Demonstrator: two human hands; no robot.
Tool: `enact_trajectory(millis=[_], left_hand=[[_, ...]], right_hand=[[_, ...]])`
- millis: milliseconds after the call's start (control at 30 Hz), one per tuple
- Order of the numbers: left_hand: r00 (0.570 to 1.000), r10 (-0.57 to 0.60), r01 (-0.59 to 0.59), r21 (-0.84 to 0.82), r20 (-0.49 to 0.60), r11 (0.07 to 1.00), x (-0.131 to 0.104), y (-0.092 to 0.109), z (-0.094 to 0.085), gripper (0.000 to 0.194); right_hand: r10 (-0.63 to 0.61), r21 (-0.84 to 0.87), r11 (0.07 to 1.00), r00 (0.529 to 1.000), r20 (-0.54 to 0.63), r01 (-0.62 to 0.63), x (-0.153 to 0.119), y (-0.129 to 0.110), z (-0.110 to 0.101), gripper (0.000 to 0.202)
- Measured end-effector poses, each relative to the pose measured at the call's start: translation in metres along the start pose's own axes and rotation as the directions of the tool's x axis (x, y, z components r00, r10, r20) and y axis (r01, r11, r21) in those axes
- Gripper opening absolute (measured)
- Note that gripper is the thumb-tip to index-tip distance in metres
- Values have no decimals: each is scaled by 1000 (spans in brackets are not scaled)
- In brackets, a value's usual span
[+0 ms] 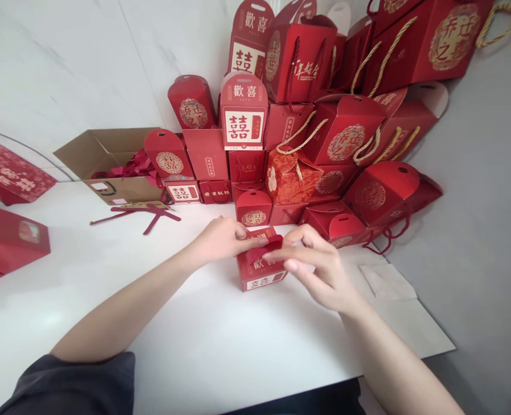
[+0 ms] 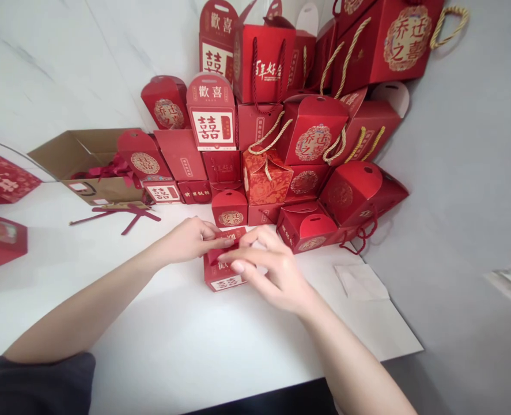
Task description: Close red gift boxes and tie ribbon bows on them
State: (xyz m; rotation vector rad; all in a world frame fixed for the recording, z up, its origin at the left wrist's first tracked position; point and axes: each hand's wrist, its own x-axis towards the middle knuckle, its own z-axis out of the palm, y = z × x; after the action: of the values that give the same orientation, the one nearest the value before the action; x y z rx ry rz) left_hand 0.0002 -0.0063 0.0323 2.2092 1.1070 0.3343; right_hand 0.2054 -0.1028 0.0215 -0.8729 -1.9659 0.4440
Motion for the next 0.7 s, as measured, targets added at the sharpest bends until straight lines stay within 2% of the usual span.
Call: enact_trajectory(millis=[67, 133, 367, 533, 700], left_hand=[[998, -56, 55, 137, 2, 989, -2, 5, 2, 66], [997, -78, 78, 216, -11, 973, -3, 9, 2, 66], [996, -87, 80, 240, 20, 967, -4, 11, 0, 64], [999, -49, 43, 276, 14, 960, -3, 8, 1, 66], [999, -51, 42, 308, 21, 950, -5, 9, -1, 66]], right_hand=[[67, -212, 975, 997, -24, -71, 0, 3, -7, 25], [102, -372, 924, 995, 7, -92, 0, 5, -9, 25], [144, -632, 773, 986, 78, -63, -2, 6, -2, 31], [266, -675, 737, 933, 243, -34, -6, 12, -3, 60], [424, -657, 743, 849, 316, -126, -9, 17, -7, 68]])
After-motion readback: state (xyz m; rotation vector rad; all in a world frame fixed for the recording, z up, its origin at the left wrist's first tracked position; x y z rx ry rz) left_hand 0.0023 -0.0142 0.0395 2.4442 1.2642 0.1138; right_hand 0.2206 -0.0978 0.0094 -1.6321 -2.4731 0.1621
